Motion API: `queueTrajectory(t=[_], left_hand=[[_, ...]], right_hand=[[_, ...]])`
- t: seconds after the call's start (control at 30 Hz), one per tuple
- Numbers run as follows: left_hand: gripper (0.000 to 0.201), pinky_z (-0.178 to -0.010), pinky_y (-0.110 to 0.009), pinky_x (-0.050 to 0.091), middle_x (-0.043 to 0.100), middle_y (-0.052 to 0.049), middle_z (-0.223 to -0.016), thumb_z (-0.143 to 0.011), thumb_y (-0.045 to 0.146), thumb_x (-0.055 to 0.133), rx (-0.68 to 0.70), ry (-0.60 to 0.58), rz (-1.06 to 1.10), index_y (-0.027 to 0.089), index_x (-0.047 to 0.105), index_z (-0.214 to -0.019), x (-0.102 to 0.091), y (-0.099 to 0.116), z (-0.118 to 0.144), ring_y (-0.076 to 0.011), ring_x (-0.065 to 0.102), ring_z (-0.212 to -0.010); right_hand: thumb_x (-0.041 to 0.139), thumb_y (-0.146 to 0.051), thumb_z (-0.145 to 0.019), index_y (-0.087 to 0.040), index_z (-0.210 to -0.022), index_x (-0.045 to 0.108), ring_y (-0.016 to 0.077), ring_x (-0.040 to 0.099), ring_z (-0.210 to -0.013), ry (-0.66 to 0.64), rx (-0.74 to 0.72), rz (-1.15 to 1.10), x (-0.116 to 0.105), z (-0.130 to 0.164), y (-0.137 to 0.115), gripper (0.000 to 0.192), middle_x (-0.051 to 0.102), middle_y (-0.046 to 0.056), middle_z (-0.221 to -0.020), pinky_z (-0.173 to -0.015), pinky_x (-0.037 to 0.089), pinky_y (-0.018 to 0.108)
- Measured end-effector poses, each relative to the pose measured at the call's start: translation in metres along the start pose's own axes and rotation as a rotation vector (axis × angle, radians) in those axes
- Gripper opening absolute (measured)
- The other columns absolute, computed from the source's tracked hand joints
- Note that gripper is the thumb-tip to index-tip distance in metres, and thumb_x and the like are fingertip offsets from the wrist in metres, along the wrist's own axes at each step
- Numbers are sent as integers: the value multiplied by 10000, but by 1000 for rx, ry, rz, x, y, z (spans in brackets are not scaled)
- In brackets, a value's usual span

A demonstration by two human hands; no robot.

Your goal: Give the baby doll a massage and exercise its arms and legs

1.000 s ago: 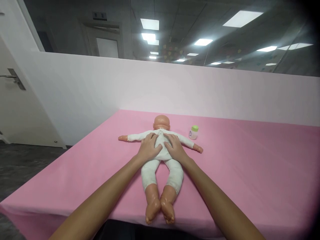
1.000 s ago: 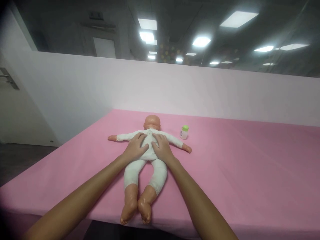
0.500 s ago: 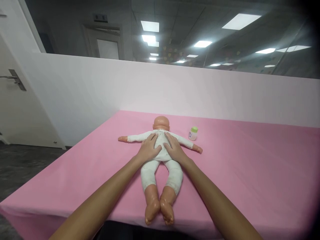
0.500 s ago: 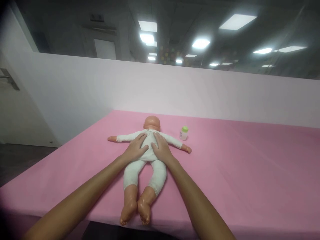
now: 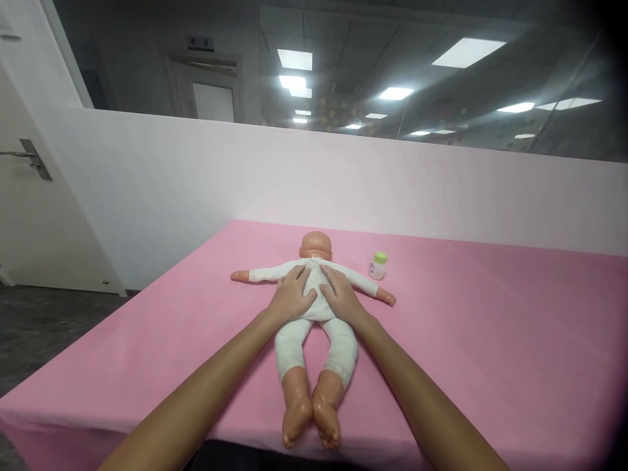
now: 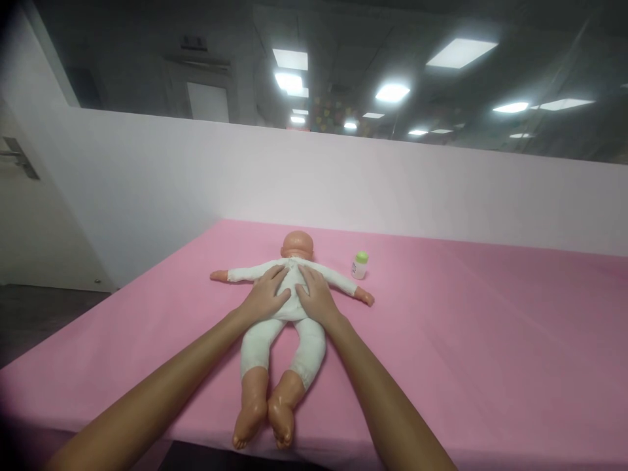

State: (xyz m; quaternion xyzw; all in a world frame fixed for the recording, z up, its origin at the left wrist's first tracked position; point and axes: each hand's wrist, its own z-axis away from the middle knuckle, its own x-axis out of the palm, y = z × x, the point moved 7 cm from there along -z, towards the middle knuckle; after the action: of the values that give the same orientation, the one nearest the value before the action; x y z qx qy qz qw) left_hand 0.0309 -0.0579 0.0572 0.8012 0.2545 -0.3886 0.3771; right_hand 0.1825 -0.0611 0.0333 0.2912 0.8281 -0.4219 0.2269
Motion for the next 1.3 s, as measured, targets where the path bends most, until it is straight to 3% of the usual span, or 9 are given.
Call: queueTrajectory(t=[0.1,0.17,0.37,0.47,0.67,0.83,1.03,1.2,1.3], left_hand=[[620,-1224,-587,227,337,-157,-1643,-940,342,482,-4,-50,17,140,414,-1522,5,-4,-1,-331,249,-1538],[604,-1221,-570,246,360,-158,-1629,-938,349,489,-9,-41,20,147,439,-1505,5,-5,-1,-329,285,-1522],[488,-1103,-574,368,433,-168,-1530,-907,337,546,12,106,-46,190,527,-1371,-8,5,3,-348,373,-1435],[377,-1025,-532,412,514,-147,-1389,-875,306,580,30,192,-101,199,564,-1236,-17,12,5,-339,461,-1318],[187,-926,-462,447,592,-82,-1110,-887,307,568,9,171,-95,209,584,-1046,-17,12,5,-289,550,-1083],[239,-957,-456,460,605,-95,-1149,-880,290,572,41,159,-64,201,614,-1098,-14,11,4,-290,559,-1105],[388,-1072,-471,439,591,-116,-1301,-868,262,571,57,162,-23,200,607,-1250,-13,9,4,-297,533,-1236],[517,-1159,-526,358,473,-173,-1490,-886,283,553,52,127,-11,144,536,-1384,-9,5,2,-343,435,-1388],[458,-1146,-523,371,525,-167,-1438,-892,288,545,49,96,4,148,572,-1328,-8,5,1,-335,477,-1347]], right_hand=[[473,-304,-971,-238,-1516,438,276,357,-1484,-18,-12,-18,2,1,1,550,428,90,-1586,-1253,240,540],[488,-307,-965,-246,-1487,470,280,393,-1452,-8,-9,-18,0,1,-1,526,471,90,-1544,-1235,276,542],[576,-256,-898,-223,-1220,611,279,540,-1186,131,-13,21,-16,2,-20,326,601,94,-1192,-1096,438,499],[582,-228,-885,-234,-1115,632,274,555,-1123,146,-23,13,-18,2,-24,235,606,77,-1107,-1052,462,488],[597,-229,-876,-217,-1065,670,268,583,-1056,190,-36,26,-16,1,-17,202,653,74,-1059,-994,487,469],[569,-257,-906,-218,-1117,701,271,612,-1111,156,-5,12,-13,0,-9,253,713,78,-1134,-1041,477,479],[542,-274,-917,-204,-1315,646,282,554,-1306,102,8,-10,-8,0,-7,417,636,97,-1388,-1159,401,511],[524,-284,-934,-179,-1341,628,282,535,-1339,64,28,-9,-6,0,-5,432,617,111,-1414,-1178,379,502],[542,-295,-932,-188,-1293,650,282,591,-1253,40,63,-16,-6,-1,-4,392,667,106,-1329,-1127,425,493]])
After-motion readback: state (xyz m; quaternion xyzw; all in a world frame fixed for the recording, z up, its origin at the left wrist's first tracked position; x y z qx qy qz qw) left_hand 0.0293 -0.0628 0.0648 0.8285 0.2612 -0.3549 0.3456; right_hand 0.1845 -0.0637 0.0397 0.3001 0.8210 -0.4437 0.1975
